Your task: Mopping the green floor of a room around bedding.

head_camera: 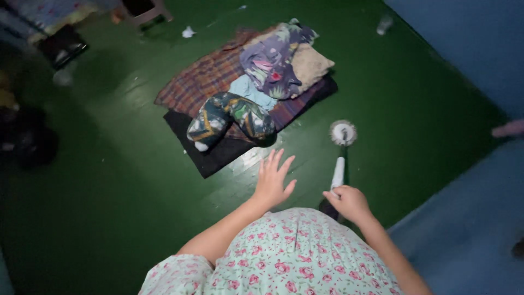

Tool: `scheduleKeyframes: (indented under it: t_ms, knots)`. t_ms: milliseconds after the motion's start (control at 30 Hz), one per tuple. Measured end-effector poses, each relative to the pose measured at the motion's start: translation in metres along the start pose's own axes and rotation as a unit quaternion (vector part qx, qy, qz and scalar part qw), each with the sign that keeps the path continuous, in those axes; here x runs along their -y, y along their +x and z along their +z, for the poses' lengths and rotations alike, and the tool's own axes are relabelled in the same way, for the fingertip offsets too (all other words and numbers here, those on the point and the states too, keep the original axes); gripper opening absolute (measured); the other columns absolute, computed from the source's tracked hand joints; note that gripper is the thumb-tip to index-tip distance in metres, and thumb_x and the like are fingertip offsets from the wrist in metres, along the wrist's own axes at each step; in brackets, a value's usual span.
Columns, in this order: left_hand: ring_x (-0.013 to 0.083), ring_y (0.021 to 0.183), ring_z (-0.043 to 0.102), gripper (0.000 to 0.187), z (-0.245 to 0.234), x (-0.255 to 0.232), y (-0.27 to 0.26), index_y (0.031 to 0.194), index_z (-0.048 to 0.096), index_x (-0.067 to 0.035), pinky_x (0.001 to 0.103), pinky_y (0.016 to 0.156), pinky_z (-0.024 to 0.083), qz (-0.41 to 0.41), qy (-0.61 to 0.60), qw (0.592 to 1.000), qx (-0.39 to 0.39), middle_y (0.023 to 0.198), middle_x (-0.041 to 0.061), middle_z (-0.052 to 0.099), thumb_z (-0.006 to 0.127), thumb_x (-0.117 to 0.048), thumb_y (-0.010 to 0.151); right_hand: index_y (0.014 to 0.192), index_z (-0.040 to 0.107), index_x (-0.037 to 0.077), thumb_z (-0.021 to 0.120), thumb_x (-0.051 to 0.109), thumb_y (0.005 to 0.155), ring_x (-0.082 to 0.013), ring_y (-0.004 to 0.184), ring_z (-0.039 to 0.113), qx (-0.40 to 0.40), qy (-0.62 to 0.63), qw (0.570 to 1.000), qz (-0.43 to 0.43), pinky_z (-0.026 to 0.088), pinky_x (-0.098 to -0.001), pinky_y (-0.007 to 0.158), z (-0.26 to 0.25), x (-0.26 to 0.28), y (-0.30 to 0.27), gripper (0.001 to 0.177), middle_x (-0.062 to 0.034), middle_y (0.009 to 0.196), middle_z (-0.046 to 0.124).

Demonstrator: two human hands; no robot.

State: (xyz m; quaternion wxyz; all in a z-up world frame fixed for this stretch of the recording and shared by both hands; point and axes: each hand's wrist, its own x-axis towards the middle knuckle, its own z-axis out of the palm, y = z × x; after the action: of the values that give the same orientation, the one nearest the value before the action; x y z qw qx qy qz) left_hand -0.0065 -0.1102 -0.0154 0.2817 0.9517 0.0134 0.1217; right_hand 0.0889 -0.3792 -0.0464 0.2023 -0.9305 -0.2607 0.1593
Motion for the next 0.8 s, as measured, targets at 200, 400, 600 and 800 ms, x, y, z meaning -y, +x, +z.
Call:
scheduleKeyframes:
  t_ms: [200, 400, 600, 800]
  knots:
    - [0.0466, 0.150, 0.025, 0.076, 0.014, -0.032, -0.018, 0.152, 0.043, -0.015, 0.068, 0.117, 0.022, -0.130, 0.010, 0.989, -0.075, 0.158, 0.023, 0.034, 0.076, -0.032, 0.085, 0.094, 0.079, 0.010, 0.066, 0.051, 0.092, -0.0330, 0.090, 0.075, 0.118, -0.072, 0.983, 0.118, 0.059, -0.0454, 0.084, 0.018, -0.174, 0.085, 0.043, -0.0157, 0.098, 0.077]
    - [0.0438, 0.152, 0.024, 0.075, 0.025, -0.070, -0.044, 0.150, 0.045, -0.015, 0.066, 0.117, 0.021, -0.267, 0.036, 0.953, -0.137, 0.159, 0.021, 0.033, 0.076, -0.034, 0.084, 0.123, 0.077, 0.018, 0.065, 0.051, 0.095, -0.0333, 0.119, 0.069, 0.155, -0.169, 0.958, 0.173, 0.054, -0.0471, 0.103, 0.009, -0.333, 0.152, 0.046, -0.0127, 0.131, 0.072]
    - [0.0419, 0.151, 0.023, 0.080, 0.030, -0.068, -0.095, 0.151, 0.042, -0.014, 0.067, 0.117, 0.019, -0.365, 0.075, 0.908, -0.193, 0.159, 0.020, 0.032, 0.076, -0.036, 0.082, 0.130, 0.073, 0.016, 0.064, 0.052, 0.096, -0.0358, 0.120, 0.068, 0.177, -0.220, 0.943, 0.175, 0.053, -0.0472, 0.104, -0.005, -0.355, 0.192, 0.050, -0.0163, 0.134, 0.069]
    - [0.0413, 0.151, 0.024, 0.080, 0.003, -0.052, -0.114, 0.151, 0.043, -0.016, 0.066, 0.117, 0.021, -0.381, 0.071, 0.897, -0.211, 0.159, 0.018, 0.033, 0.076, -0.036, 0.081, 0.124, 0.076, 0.015, 0.069, 0.050, 0.091, -0.0345, 0.118, 0.070, 0.162, -0.206, 0.956, 0.133, 0.055, -0.0457, 0.102, 0.047, -0.289, 0.197, 0.048, -0.0156, 0.129, 0.073]
